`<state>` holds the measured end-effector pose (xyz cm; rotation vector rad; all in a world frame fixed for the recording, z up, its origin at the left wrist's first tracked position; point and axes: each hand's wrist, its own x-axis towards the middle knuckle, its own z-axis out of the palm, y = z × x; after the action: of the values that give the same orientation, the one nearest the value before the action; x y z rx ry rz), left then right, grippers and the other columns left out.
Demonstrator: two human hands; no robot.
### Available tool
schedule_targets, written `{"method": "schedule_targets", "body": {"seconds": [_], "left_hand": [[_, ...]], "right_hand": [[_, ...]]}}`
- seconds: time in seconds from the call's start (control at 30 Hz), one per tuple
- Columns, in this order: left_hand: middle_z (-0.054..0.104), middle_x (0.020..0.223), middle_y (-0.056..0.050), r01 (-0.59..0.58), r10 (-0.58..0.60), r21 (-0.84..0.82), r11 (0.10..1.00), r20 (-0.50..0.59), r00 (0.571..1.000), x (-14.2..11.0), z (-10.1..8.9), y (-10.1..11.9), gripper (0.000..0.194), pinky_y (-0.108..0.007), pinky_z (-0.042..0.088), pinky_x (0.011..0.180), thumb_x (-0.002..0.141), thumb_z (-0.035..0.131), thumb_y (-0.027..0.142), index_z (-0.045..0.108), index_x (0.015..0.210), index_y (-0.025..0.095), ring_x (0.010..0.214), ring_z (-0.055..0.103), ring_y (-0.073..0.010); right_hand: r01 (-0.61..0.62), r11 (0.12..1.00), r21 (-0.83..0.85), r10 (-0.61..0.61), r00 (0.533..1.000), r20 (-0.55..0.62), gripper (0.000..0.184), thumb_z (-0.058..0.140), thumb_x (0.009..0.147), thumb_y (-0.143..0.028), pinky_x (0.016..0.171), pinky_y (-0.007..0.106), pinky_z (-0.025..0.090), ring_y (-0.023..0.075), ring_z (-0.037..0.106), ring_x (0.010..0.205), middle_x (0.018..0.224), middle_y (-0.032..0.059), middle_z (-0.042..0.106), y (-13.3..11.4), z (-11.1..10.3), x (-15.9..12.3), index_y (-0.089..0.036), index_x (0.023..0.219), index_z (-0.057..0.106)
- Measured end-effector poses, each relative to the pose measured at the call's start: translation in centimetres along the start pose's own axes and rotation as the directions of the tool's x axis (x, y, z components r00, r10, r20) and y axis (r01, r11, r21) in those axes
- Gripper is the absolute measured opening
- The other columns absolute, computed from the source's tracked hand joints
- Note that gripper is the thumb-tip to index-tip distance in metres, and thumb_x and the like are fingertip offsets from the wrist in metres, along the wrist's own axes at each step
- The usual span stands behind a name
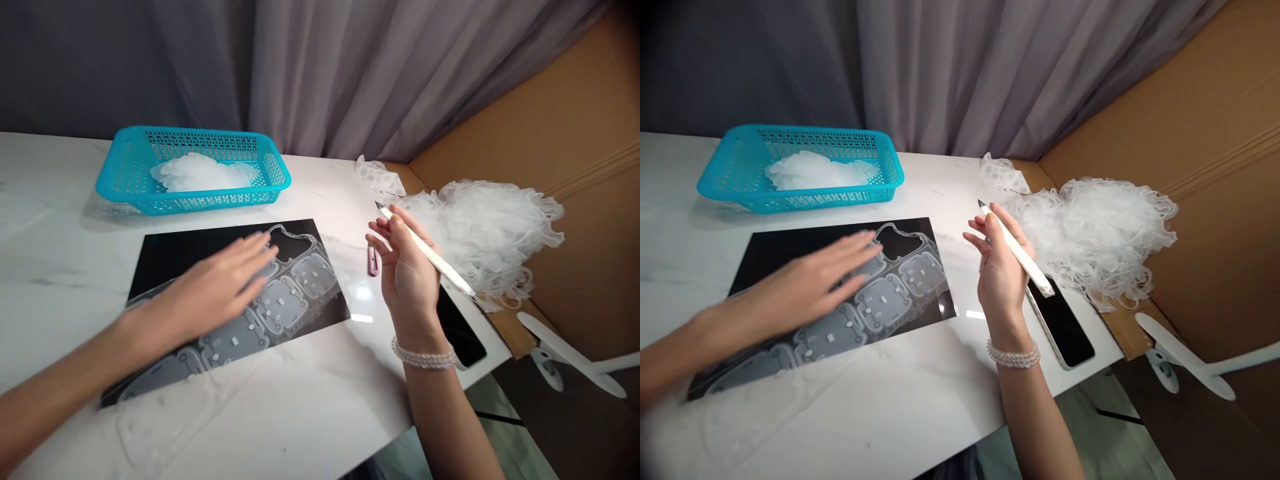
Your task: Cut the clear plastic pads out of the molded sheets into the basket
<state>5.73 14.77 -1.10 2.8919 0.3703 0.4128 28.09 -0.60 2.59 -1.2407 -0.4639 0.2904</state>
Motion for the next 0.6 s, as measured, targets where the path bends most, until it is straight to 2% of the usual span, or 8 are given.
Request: {"method": "schedule_targets", "body": {"seconds": [0.07, 0.13, 0.23, 0.37, 0.5, 0.6], "left_hand": [[0.044, 0.155, -0.011, -0.111, 0.111, 0.004, 0.994, 0.045, 0.993, -1.2, 1.4, 2.1, 0.047, -0.043, 0.038, 0.117, 0.102, 0.04, 0.033, 0.05, 0.145, 0.016, 0.143, 0.041, -0.0265], [0.045, 0.154, -0.013, -0.182, 0.18, 0.023, 0.983, 0.059, 0.982, -1.8, 2.3, 3.2, 0.047, -0.045, 0.038, 0.117, 0.101, 0.043, 0.031, 0.05, 0.145, 0.016, 0.144, 0.04, -0.0288], [0.044, 0.154, -0.015, -0.222, 0.217, 0.059, 0.973, 0.079, 0.973, -1.8, 3.0, 3.4, 0.047, -0.049, 0.035, 0.118, 0.1, 0.046, 0.031, 0.049, 0.145, 0.018, 0.144, 0.039, -0.0314], [0.045, 0.153, -0.017, -0.212, 0.205, 0.085, 0.973, 0.091, 0.975, -1.7, 3.3, 3.3, 0.046, -0.05, 0.034, 0.117, 0.101, 0.041, 0.032, 0.05, 0.145, 0.018, 0.142, 0.042, -0.0324], [0.047, 0.151, -0.018, -0.206, 0.198, 0.097, 0.974, 0.093, 0.976, -1.8, 3.4, 3.7, 0.046, -0.051, 0.035, 0.116, 0.102, 0.038, 0.032, 0.051, 0.143, 0.017, 0.141, 0.043, -0.0335], [0.048, 0.15, -0.019, -0.2, 0.191, 0.114, 0.973, 0.086, 0.978, -1.8, 3.4, 4.0, 0.046, -0.052, 0.036, 0.115, 0.102, 0.038, 0.032, 0.051, 0.143, 0.016, 0.14, 0.043, -0.0344]], "right_hand": [[0.027, 0.998, -0.049, -0.029, 0.999, -0.043, 0.036, 0.075, 0.083, -0.035, 0.087, 0.039, 0.058, 0.0183, 0.07, 0.09, 0.091, 0.0043, 0.072, 0.2, -0.8, -0.7, -0.018, 0.114, 0.07], [0.031, 0.994, -0.103, -0.039, 0.996, -0.076, 0.038, 0.074, 0.084, -0.034, 0.089, 0.043, 0.057, 0.0192, 0.071, 0.088, 0.091, 0.0054, 0.073, 0.3, -1.6, -1.7, -0.017, 0.117, 0.07], [-0.003, 0.982, -0.188, -0.019, 0.994, -0.111, 0.039, 0.075, 0.084, -0.033, 0.09, 0.043, 0.057, 0.0189, 0.071, 0.084, 0.089, 0.0056, 0.074, 0.4, -3.0, -3.4, -0.016, 0.119, 0.071], [-0.061, 0.937, -0.343, 0.027, 0.994, -0.103, 0.041, 0.074, 0.085, -0.035, 0.091, 0.045, 0.057, 0.0204, 0.071, 0.084, 0.087, 0.0066, 0.076, 0.6, -4.5, -5.1, -0.016, 0.122, 0.071], [-0.025, 0.831, -0.556, 0.051, 0.998, 0.031, 0.036, 0.069, 0.089, -0.037, 0.086, 0.043, 0.057, 0.024, 0.072, 0.089, 0.096, 0.0086, 0.076, 0.7, -4.5, -6.3, -0.02, 0.121, 0.072], [0.139, 0.748, -0.649, 0.051, 0.963, 0.265, 0.028, 0.065, 0.092, -0.032, 0.081, 0.037, 0.057, 0.0224, 0.071, 0.089, 0.101, 0.0081, 0.075, 0.7, -3.3, -7.2, -0.022, 0.117, 0.073]]}}
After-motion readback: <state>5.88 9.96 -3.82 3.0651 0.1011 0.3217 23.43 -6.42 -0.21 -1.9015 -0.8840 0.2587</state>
